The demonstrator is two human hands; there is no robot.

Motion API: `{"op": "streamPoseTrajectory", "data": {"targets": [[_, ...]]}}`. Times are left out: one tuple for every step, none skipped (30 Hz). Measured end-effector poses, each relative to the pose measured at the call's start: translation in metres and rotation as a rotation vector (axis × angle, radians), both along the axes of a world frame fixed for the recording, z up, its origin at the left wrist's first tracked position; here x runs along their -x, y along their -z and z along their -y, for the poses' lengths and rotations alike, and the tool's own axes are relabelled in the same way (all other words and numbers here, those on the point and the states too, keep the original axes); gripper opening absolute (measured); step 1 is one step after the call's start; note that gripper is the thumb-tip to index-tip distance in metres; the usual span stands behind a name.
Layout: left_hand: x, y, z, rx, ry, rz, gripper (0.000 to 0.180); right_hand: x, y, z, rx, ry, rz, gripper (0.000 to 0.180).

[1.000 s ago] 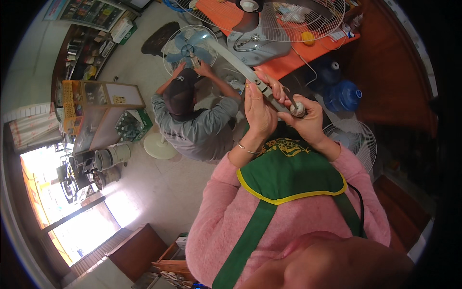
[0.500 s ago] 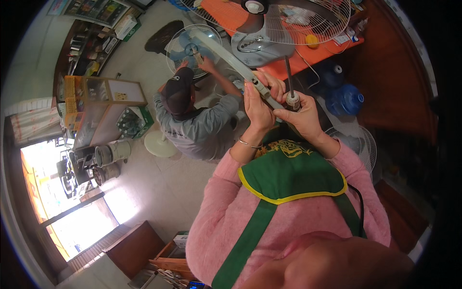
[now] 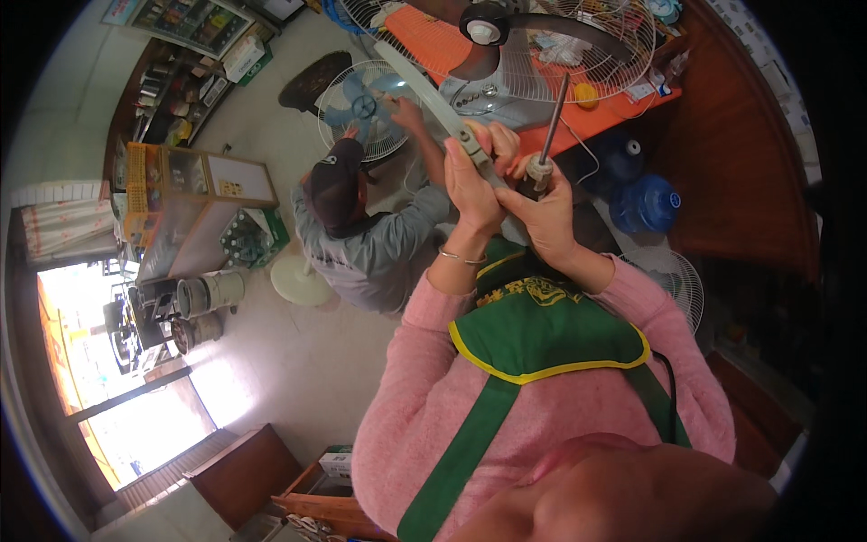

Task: The person assembles a standing fan by attaching the front grille, securing the blade hub, and connecting the stand. They handle the fan head, grille, and stand components, then place the assembled unit upright.

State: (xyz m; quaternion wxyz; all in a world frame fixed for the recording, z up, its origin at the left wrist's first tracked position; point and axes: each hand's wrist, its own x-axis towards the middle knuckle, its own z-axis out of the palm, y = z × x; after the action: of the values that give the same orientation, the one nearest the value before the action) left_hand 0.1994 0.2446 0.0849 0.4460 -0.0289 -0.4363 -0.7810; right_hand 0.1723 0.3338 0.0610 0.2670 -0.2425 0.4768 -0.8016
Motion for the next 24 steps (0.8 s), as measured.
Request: {"op": "streamPoseTrajectory", "data": {"targets": [[0.000,-0.004,0.005,0.003,0.009,0.015,0.045,0.000,-0.003,0.005,0.008,-0.005,0.003,0.032],[-0.001,-0.009,0.010,0.018,0.013,0.033,0.045,0.001,-0.006,0.009,0.020,-0.008,0.007,0.033],[-0.003,-0.014,0.016,0.033,0.016,0.050,0.045,0.002,-0.011,0.012,0.037,-0.009,0.010,0.033],[-0.005,-0.018,0.019,0.023,0.027,0.052,0.045,0.005,-0.016,0.014,0.012,0.013,-0.043,0.031],[-0.010,-0.022,0.022,0.024,0.042,0.089,0.045,0.009,-0.023,0.013,-0.006,-0.016,-0.081,0.029],[-0.015,-0.026,0.026,0.014,0.057,0.134,0.046,0.014,-0.030,0.010,-0.028,-0.047,-0.117,0.026],[-0.020,-0.028,0.026,-0.011,0.068,0.177,0.046,0.020,-0.038,0.008,-0.044,-0.075,-0.153,0.024],[-0.024,-0.029,0.024,-0.001,0.083,0.208,0.046,0.026,-0.046,0.007,-0.041,-0.150,-0.130,0.031],[-0.028,-0.030,0.021,-0.007,0.077,0.233,0.046,0.029,-0.052,0.007,-0.031,-0.199,-0.150,0.036],[-0.032,-0.030,0.018,-0.013,0.072,0.254,0.045,0.031,-0.058,0.008,-0.021,-0.249,-0.169,0.040],[-0.035,-0.028,0.014,-0.022,0.065,0.268,0.045,0.033,-0.063,0.009,-0.024,-0.298,-0.222,0.045],[-0.039,-0.027,0.010,-0.057,0.067,0.290,0.046,0.033,-0.066,0.009,-0.038,-0.366,-0.168,0.048],[-0.041,-0.025,0.005,-0.062,0.008,0.348,0.047,0.034,-0.068,0.011,-0.060,-0.331,-0.292,0.044],[-0.043,-0.022,0.000,-0.079,-0.055,0.392,0.047,0.036,-0.070,0.014,-0.067,-0.313,-0.425,0.041],[-0.045,-0.020,-0.005,-0.097,-0.117,0.438,0.048,0.037,-0.070,0.016,-0.072,-0.290,-0.544,0.037],[-0.051,-0.018,-0.006,-0.144,-0.031,0.420,0.048,0.037,-0.069,0.015,-0.092,-0.299,-0.566,0.035],[-0.054,-0.015,-0.008,-0.162,-0.035,0.442,0.047,0.037,-0.068,0.015,-0.110,-0.305,-0.577,0.032],[-0.056,-0.013,-0.010,-0.180,-0.038,0.463,0.046,0.038,-0.067,0.014,-0.130,-0.311,-0.589,0.030],[-0.058,-0.010,-0.011,-0.206,-0.041,0.483,0.045,0.039,-0.066,0.014,-0.133,-0.308,-0.653,0.030],[-0.061,-0.008,-0.013,-0.230,-0.042,0.493,0.045,0.040,-0.065,0.014,-0.137,-0.304,-0.718,0.029],[-0.062,-0.005,-0.016,-0.259,-0.043,0.502,0.044,0.042,-0.064,0.014,-0.137,-0.301,-0.778,0.029],[-0.063,-0.004,-0.018,-0.290,-0.044,0.517,0.044,0.043,-0.064,0.014,-0.119,-0.318,-0.811,0.030],[-0.064,-0.002,-0.021,-0.295,-0.034,0.509,0.044,0.045,-0.064,0.014,-0.098,-0.336,-0.841,0.030],[-0.064,0.000,-0.023,-0.300,-0.024,0.507,0.044,0.047,-0.064,0.014,-0.081,-0.352,-0.870,0.031]]}}
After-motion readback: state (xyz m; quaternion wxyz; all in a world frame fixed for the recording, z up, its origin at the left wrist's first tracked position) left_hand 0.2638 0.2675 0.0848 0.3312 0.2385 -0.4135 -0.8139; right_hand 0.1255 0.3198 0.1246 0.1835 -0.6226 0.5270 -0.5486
